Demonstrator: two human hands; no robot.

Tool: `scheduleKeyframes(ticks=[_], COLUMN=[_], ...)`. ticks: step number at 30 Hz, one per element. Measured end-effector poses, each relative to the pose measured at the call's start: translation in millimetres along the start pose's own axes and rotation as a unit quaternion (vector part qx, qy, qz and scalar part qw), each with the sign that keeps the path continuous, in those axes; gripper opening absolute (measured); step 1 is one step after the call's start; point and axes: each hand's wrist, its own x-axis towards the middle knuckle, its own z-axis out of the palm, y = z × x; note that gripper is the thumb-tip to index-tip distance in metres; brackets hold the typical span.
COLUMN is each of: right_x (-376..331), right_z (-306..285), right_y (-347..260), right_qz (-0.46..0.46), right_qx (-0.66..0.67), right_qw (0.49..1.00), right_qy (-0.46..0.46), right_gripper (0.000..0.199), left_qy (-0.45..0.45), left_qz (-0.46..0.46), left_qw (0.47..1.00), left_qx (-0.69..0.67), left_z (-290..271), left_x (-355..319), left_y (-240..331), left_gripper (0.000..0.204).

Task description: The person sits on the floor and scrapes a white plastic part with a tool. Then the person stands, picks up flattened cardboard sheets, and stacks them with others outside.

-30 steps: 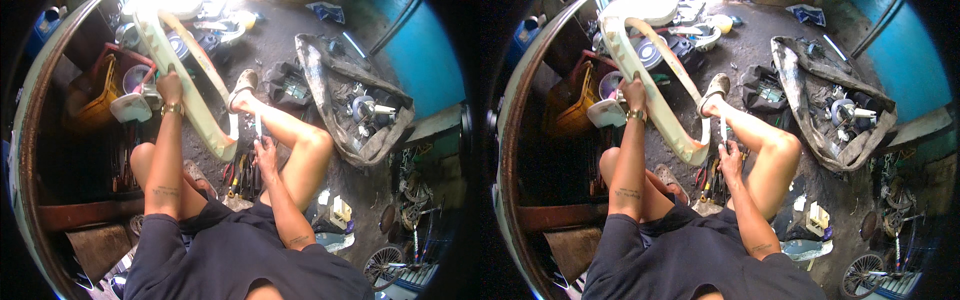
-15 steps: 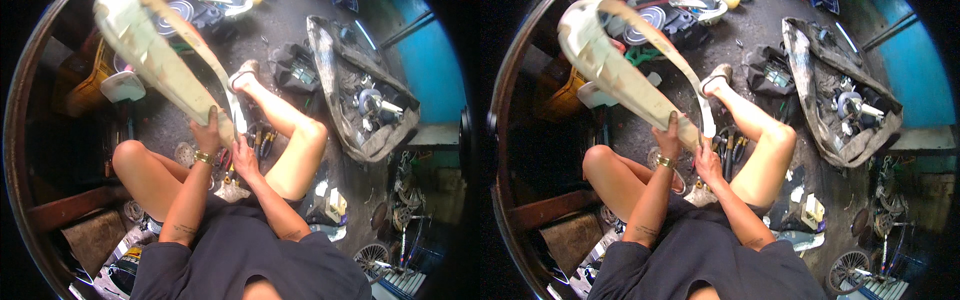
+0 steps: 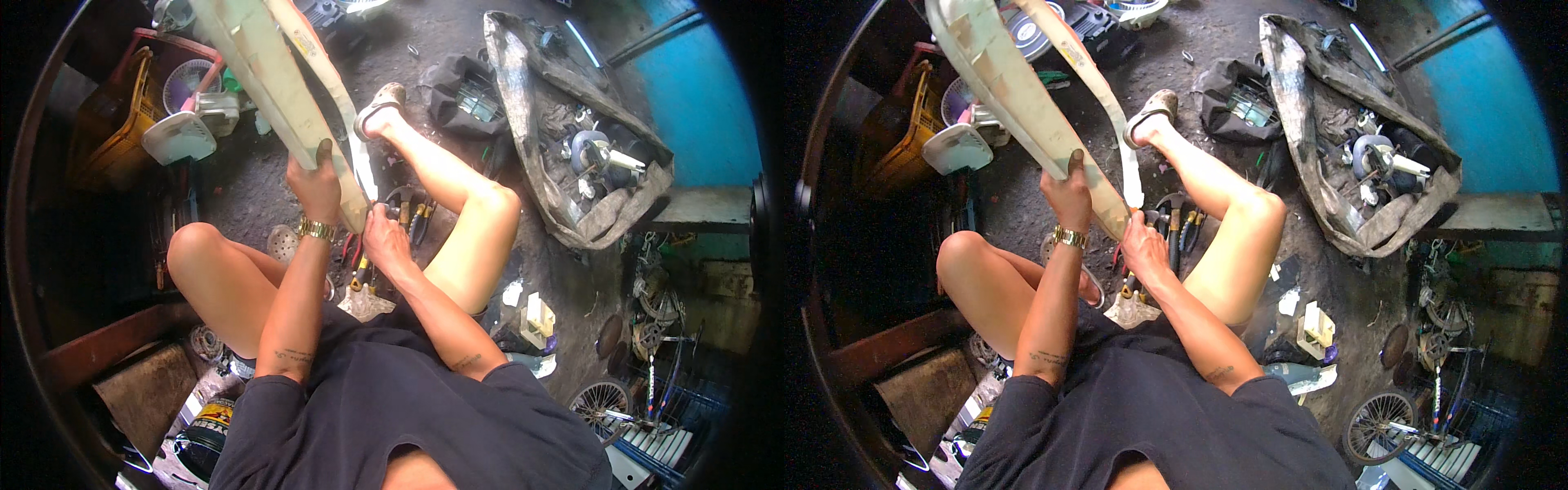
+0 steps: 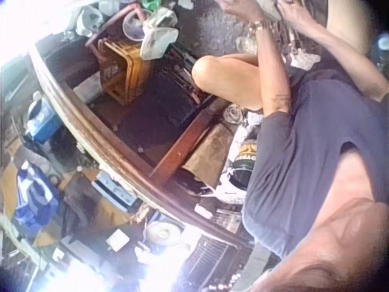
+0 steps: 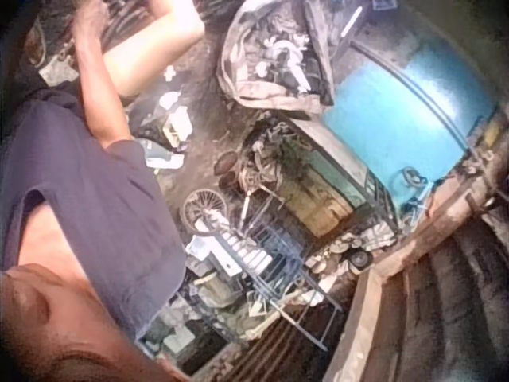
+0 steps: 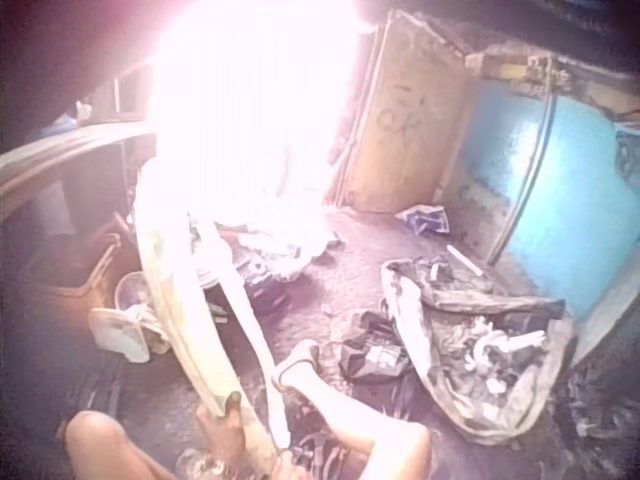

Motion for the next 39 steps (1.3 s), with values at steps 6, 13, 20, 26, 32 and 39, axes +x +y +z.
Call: scheduleKeyframes(ticks=[6,13,20,26,32,39], right_x=[23,12,16,48,41,9], right_z=[38,13,35,44,2,-37], right_y=[26,16,26,53,26,2], right_qz=[-0.049,-0.022,-0.035,0.004,0.024,0.032], right_qx=[-0.051,0.016,0.001,-0.037,0.108,0.009], right_qw=[0.998,0.999,0.998,0.999,0.991,0.999], right_qy=[0.000,0.023,0.050,-0.002,0.073,-0.022], right_gripper=[0.019,0.021,0.017,0.020,0.024,0.028], left_qy=[-0.014,-0.027,-0.037,-0.057,-0.046,-0.062], left_qz=[0.014,0.021,0.031,0.061,0.032,0.034], left_qw=[1.000,0.999,0.998,0.994,0.998,0.996], left_qx=[0.018,0.004,0.036,0.073,0.043,0.060], left_z=[6,13,20,30,22,21], left_x=[-4,13,20,21,40,35], left_y=[3,-5,1,1,-3,3], left_gripper=[0.030,0.032,0.028,0.032,0.038,0.039])
